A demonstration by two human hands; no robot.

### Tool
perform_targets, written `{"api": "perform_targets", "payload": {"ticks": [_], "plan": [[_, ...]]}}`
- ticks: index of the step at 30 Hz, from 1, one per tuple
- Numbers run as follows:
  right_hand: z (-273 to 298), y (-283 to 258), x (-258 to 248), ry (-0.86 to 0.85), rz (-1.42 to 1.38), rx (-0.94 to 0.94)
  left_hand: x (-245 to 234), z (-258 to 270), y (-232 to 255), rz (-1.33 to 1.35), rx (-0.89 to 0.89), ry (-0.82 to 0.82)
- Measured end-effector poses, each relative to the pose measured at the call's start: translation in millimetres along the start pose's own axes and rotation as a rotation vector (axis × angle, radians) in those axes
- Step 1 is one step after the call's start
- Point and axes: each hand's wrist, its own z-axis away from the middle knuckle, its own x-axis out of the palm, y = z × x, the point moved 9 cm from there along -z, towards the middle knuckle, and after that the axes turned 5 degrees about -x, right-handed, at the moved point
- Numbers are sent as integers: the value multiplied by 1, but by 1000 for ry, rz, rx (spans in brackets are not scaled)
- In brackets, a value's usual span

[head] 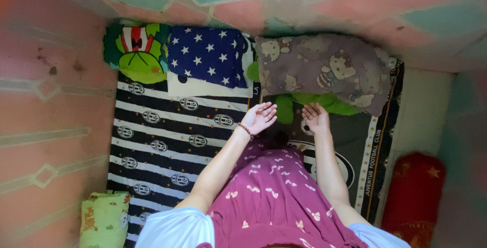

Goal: The person arranges several pillows on a bed, including a Keroppi-themed pillow and a star-patterned pillow, then picks up and folds a blue patterned cloth on the floor.

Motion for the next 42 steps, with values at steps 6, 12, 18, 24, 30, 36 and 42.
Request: {"api": "perform_targets", "payload": {"ticks": [6, 12, 18, 24, 30, 36, 42], "plan": [[-45, -6, 0, 43, -55, -18, -8, -34, 11, 17, -30, -34], [-91, -23, 4, 30, -209, -75, -17, -65, 24, 24, -22, -64], [-146, -33, -7, 30, -159, -131, -34, -77, 33, 9, 29, -29], [-184, -18, -15, 49, -113, -98, -61, -76, 29, 23, 15, -14], [-226, 0, -11, 113, -272, -32, -91, -81, 24, -8, -19, 81], [-241, -7, -23, 184, -120, -171, -119, -101, 26, -11, -40, 125], [-185, -8, -49, 135, 128, -202, -139, -114, 57, -153, 29, 139]]}}
